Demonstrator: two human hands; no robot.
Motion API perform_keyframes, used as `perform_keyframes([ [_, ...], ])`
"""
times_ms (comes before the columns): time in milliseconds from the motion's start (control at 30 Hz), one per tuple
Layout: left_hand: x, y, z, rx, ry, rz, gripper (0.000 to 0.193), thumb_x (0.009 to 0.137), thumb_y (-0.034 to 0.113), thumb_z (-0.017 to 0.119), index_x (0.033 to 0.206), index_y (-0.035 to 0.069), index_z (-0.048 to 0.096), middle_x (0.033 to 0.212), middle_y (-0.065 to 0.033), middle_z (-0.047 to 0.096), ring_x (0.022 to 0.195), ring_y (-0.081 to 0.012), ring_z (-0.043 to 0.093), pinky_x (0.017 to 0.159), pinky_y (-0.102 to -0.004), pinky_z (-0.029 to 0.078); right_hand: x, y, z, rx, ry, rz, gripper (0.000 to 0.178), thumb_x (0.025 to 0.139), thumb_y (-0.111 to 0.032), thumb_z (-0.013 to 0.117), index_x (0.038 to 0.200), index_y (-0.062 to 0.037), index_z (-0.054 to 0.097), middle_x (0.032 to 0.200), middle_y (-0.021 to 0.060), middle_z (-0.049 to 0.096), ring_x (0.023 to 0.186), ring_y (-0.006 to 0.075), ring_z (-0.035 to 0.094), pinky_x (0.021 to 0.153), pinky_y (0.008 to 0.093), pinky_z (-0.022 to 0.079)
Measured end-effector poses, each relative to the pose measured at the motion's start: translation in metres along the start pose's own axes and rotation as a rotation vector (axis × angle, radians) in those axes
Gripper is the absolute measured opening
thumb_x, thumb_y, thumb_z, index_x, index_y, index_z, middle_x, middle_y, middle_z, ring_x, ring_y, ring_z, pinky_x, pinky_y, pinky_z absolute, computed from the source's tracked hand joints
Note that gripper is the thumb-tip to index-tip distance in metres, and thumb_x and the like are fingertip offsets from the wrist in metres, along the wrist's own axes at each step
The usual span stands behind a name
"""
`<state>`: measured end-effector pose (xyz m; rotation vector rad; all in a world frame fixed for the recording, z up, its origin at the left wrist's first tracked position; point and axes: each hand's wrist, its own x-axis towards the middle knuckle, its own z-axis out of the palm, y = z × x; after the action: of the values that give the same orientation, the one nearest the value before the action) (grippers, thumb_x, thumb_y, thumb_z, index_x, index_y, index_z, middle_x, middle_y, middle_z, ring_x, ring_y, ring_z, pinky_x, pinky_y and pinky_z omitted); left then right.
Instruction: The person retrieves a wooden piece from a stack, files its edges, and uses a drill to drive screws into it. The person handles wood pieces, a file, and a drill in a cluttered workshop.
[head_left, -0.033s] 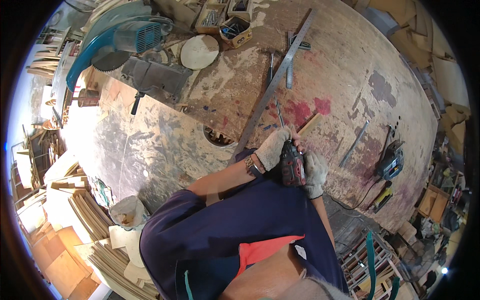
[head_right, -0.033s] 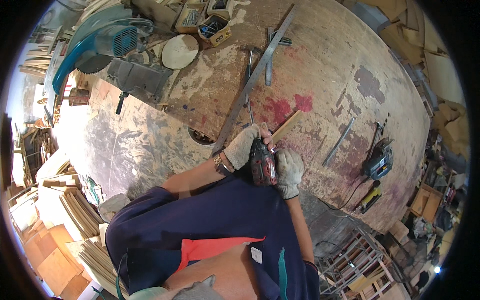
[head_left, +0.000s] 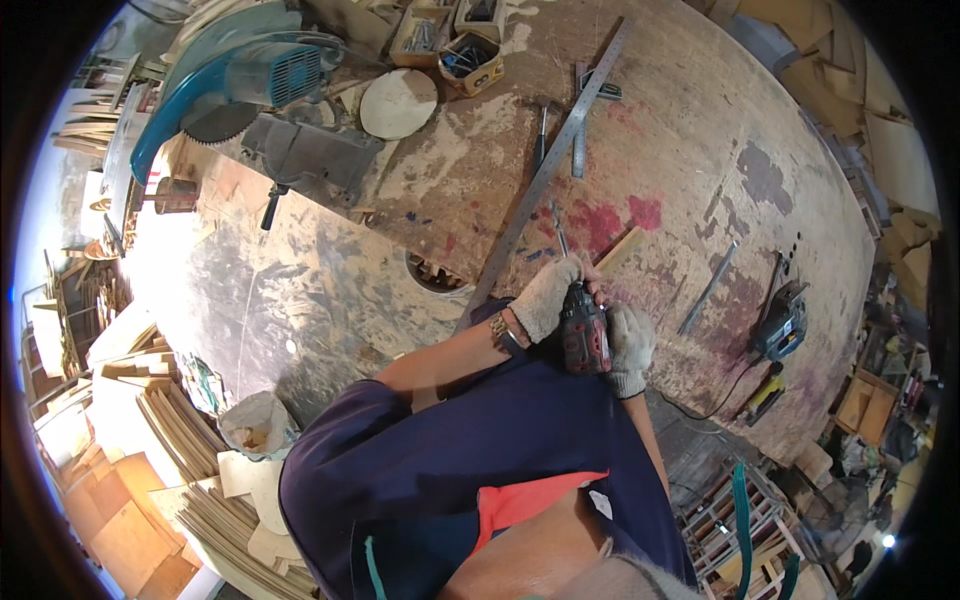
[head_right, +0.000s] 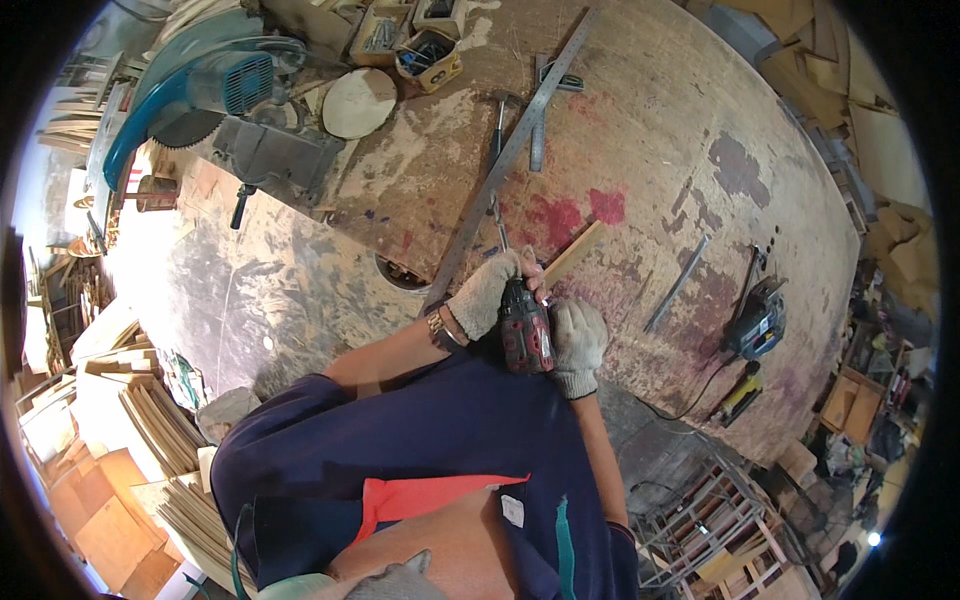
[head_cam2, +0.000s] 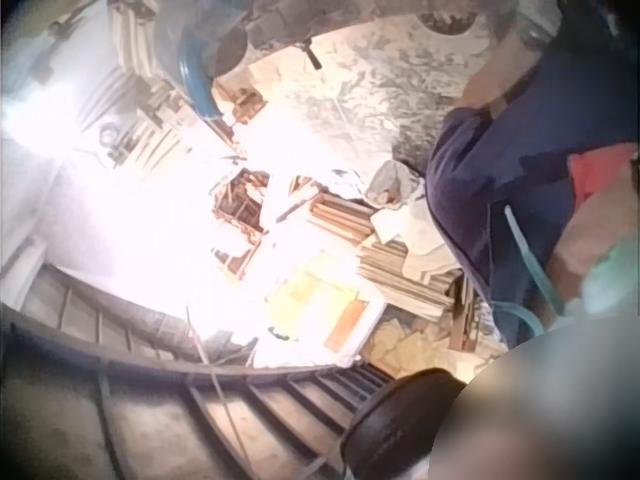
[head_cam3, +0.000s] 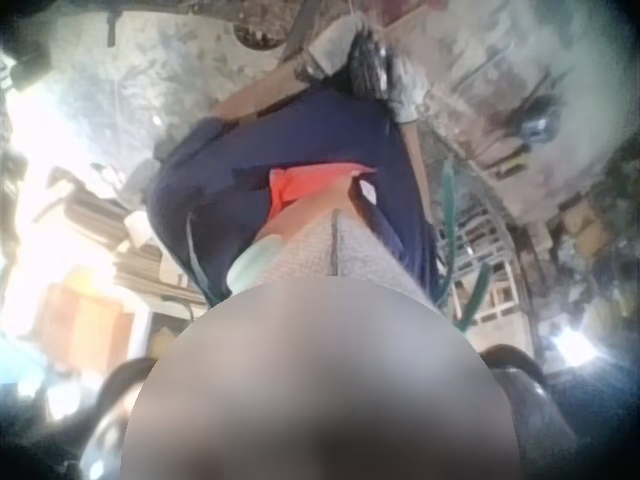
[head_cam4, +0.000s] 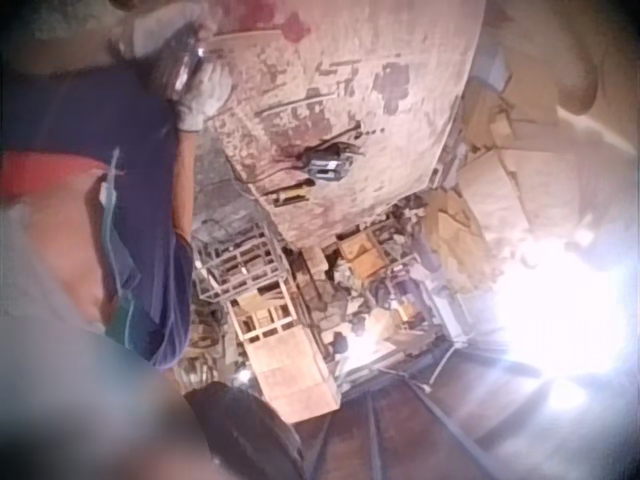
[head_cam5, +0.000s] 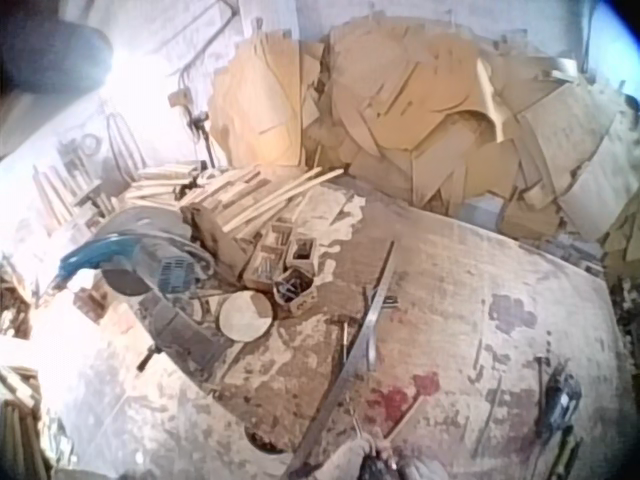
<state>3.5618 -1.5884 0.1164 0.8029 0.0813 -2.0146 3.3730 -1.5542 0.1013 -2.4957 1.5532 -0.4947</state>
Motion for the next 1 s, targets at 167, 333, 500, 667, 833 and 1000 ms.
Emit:
perform_keyframes([
  [167,0.008,0.006,-0.005,-0.071,-0.006,-0.036,0.010,0.088,0.009,0.060,0.083,0.010,0.052,0.071,-0.0048,0.054,0.071,-0.0249,0.059,0.081,-0.0403,0.052,0.005,0.000,0.003,0.005,-0.028,0.021,0.017,0.079,-0.019,0.065,0.093,-0.0097,0.066,0.093,0.0096,0.067,0.092,0.0306,0.066,0.082,0.0445,0.051],
  [333,0.013,0.015,-0.008,-0.049,0.025,-0.069,0.011,0.090,0.011,0.063,0.084,0.008,0.054,0.072,-0.0053,0.055,0.074,-0.0253,0.062,0.085,-0.0427,0.054,0.016,0.000,0.005,0.005,-0.034,0.007,0.017,0.078,-0.019,0.065,0.092,-0.0087,0.066,0.088,0.0100,0.066,0.087,0.0301,0.065,0.079,0.0440,0.051],
  [500,0.019,0.040,-0.010,-0.146,-0.010,-0.013,0.027,0.102,0.029,0.060,0.087,0.007,0.055,0.081,-0.0093,0.064,0.076,-0.0257,0.066,0.079,-0.0410,0.056,0.042,-0.005,0.006,0.002,-0.037,-0.009,0.016,0.077,-0.018,0.066,0.090,-0.0083,0.065,0.087,0.0104,0.065,0.084,0.0301,0.064,0.077,0.0433,0.051],
  [667,0.043,0.088,-0.023,0.050,0.249,0.228,0.042,0.107,0.046,0.050,0.098,0.005,0.057,0.088,-0.0111,0.069,0.072,-0.0239,0.069,0.068,-0.0385,0.057,0.074,-0.018,0.008,0.057,-0.115,-0.013,0.014,0.077,-0.016,0.067,0.089,-0.0088,0.064,0.086,0.0094,0.065,0.085,0.0292,0.064,0.077,0.0421,0.051],
  [833,0.086,0.174,-0.070,0.388,0.253,0.440,0.043,0.106,0.043,0.053,0.090,0.004,0.059,0.078,-0.0123,0.068,0.067,-0.0234,0.067,0.063,-0.0377,0.055,0.094,-0.019,0.019,0.098,-0.203,-0.039,0.015,0.078,-0.015,0.067,0.092,-0.0089,0.065,0.088,0.0082,0.066,0.087,0.0278,0.065,0.077,0.0417,0.051],
  [1000,0.137,0.262,-0.101,0.443,0.267,0.569,0.041,0.106,0.035,0.055,0.087,0.000,0.060,0.078,-0.0143,0.068,0.061,-0.0234,0.065,0.053,-0.0368,0.054,0.099,-0.013,0.030,0.093,-0.278,0.022,0.019,0.079,-0.018,0.066,0.096,-0.0096,0.066,0.093,0.0091,0.067,0.092,0.0293,0.065,0.082,0.0423,0.051],
])
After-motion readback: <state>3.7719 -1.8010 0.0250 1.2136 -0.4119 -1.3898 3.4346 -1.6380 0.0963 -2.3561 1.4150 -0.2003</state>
